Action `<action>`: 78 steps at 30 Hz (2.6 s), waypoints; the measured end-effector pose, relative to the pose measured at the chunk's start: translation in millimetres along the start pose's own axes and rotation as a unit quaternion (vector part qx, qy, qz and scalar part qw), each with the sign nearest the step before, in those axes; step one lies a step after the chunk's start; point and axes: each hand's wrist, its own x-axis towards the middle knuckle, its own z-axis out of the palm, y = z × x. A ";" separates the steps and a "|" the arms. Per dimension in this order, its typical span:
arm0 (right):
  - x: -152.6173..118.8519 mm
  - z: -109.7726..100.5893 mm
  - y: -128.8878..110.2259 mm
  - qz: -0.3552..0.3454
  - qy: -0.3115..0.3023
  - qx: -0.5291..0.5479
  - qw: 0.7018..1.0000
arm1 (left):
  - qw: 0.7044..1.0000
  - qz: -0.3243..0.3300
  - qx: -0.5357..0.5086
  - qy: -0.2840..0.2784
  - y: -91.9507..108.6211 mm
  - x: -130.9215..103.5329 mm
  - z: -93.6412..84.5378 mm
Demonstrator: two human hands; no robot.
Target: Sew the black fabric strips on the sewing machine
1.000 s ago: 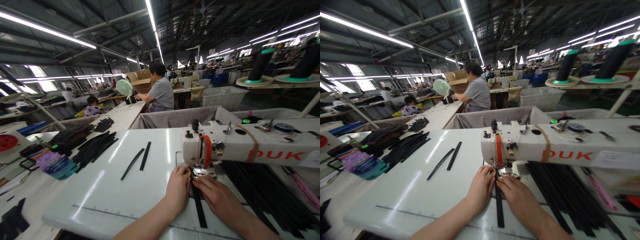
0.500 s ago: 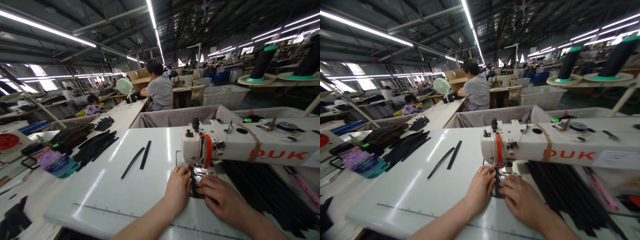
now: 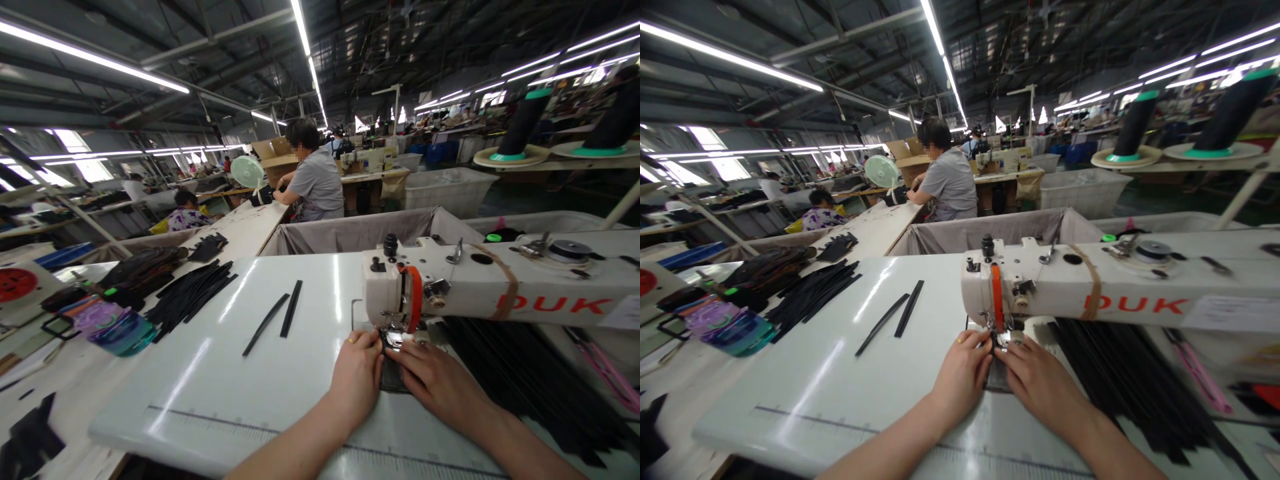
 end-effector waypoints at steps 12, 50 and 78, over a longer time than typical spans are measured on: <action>-2.4 1.2 -2.4 0.001 0.005 -0.005 1.000 | 1.000 0.005 0.001 -0.003 2.8 -3.9 0.0; -3.4 -14.8 -2.2 0.046 -0.066 0.178 0.981 | 0.998 -0.038 -0.052 0.006 -0.4 -3.0 -4.0; -4.0 -13.8 0.9 0.000 -0.064 0.223 0.973 | 0.999 -0.032 -0.013 0.008 1.1 2.3 1.4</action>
